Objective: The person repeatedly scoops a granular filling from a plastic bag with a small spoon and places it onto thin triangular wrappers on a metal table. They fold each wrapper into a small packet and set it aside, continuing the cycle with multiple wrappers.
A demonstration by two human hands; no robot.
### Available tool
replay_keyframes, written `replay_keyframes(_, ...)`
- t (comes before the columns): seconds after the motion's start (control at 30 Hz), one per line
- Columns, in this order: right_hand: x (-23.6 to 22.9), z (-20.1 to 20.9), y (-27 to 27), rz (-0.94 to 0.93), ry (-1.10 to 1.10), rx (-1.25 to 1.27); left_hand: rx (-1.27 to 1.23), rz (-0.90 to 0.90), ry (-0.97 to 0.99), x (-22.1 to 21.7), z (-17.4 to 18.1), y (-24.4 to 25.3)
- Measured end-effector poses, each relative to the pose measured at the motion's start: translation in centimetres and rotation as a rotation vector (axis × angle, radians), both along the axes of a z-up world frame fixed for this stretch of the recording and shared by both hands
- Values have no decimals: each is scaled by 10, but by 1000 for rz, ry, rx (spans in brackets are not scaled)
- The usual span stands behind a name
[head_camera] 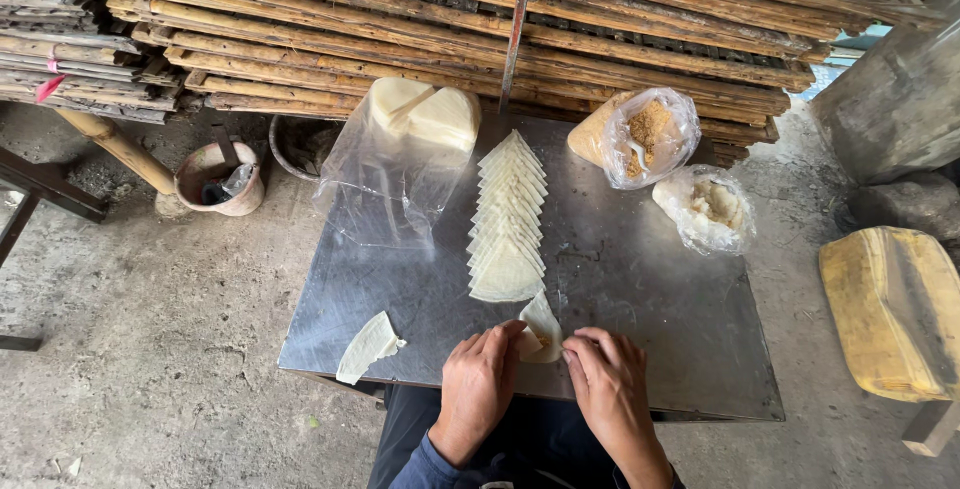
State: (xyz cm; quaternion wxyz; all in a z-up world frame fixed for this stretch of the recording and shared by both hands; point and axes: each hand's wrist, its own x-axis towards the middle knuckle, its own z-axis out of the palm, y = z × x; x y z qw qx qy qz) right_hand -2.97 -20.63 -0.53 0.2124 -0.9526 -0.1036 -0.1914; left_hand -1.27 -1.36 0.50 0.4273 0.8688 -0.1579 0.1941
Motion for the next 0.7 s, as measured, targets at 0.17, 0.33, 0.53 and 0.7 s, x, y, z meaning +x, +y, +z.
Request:
replay_keyframes(0.17,0,1,3,43,-43,75,31,-12,26,1,0,1)
replay_keyframes(0.33,1,-4,2,68,-3,219,77,-49,8,2,1,2)
replay_keyframes(0.53,4,-7,7,112,42,372,113,-51,5,3,-1,1)
replay_keyframes(0.7,8,-1,13,147,-39,271,103,-73,-5,3,-4,2)
